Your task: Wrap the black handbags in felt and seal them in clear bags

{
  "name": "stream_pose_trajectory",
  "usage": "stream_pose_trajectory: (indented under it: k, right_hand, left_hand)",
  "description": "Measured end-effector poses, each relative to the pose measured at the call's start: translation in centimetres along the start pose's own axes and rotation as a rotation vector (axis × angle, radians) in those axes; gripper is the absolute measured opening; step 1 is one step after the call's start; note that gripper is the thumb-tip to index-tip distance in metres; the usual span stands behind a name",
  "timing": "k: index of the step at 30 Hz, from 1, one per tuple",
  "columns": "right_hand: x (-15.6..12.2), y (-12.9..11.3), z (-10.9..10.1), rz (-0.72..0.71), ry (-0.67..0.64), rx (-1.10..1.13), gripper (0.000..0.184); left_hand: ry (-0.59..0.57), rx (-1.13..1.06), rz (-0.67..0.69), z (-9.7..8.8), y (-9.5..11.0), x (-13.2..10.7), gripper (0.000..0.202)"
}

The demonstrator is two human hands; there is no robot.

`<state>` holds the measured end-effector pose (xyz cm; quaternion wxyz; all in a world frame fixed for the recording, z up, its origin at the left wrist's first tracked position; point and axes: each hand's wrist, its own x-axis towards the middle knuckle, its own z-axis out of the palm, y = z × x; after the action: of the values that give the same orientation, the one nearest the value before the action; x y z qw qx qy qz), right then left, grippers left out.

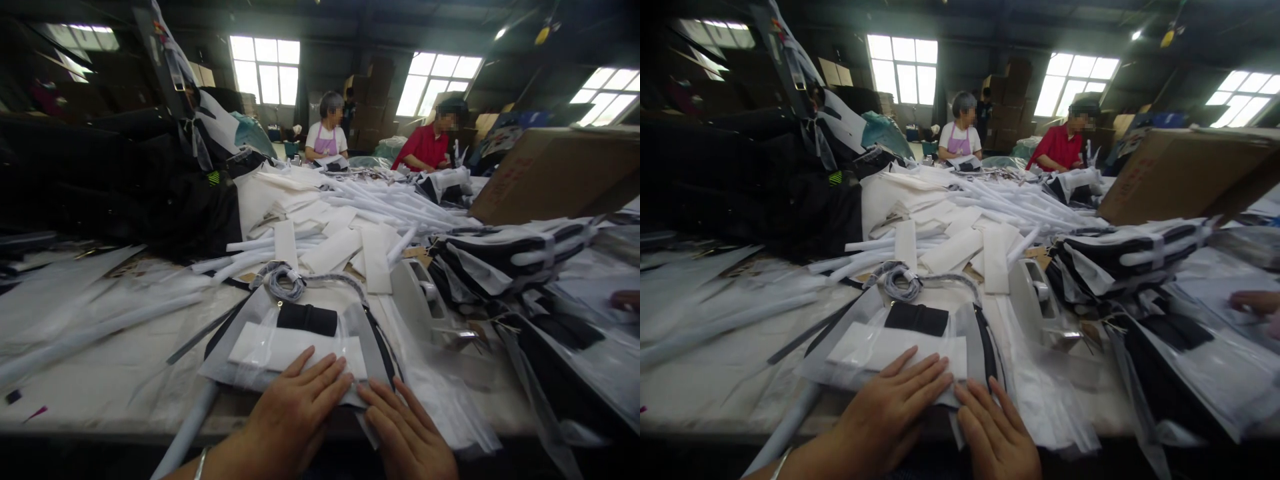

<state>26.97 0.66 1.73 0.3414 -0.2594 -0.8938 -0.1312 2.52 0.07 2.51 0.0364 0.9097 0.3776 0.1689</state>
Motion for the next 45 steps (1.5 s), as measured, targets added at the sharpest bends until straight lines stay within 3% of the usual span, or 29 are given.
stream_pose_trajectory:
  k: [5, 11, 18, 22, 27, 32, 37, 41, 45]
  right_hand:
    - [-0.4, -0.4, -1.3, -0.061, -0.075, 0.164, 0.024]
    - [-0.5, -1.5, -1.2, -0.092, -0.091, 0.269, 0.027]
    - [-1.9, -2.0, 0.0, 0.097, -0.061, 0.212, 0.021]
    - [-2.3, -2.2, -0.5, 0.114, -0.018, 0.168, 0.02]
    - [-0.9, -1.3, -0.9, -0.009, 0.031, 0.125, 0.019]
    - [1.2, 0.3, -0.6, -0.08, -0.093, 0.087, 0.023]
    - [1.3, 1.6, 0.0, -0.097, -0.187, 0.063, 0.026]
    - [1.4, 1.8, 0.3, -0.039, -0.154, 0.102, 0.034]
    - [1.8, 1.3, 0.5, 0.126, -0.112, 0.147, 0.045]
  left_hand:
    - [0.154, 0.113, 0.027, 2.1, 0.0, -0.3, 0.041]
    - [0.14, 0.134, 0.006, 2.7, 0.0, -0.5, 0.041]
    - [0.118, 0.099, -0.013, 2.8, -0.1, -0.6, 0.042]
    - [0.108, 0.097, -0.008, 2.8, -0.1, -0.7, 0.043]
    - [0.127, 0.129, 0.022, 2.8, -0.3, -0.5, 0.041]
    - [0.166, 0.192, 0.043, 3.0, -0.4, -0.2, 0.04]
    - [0.217, 0.22, 0.056, 2.8, -0.1, -0.3, 0.041]
    - [0.326, 0.204, 0.08, 2.7, -0.3, -0.4, 0.04]
    - [0.389, 0.131, 0.092, 2.7, -0.4, -0.6, 0.031]
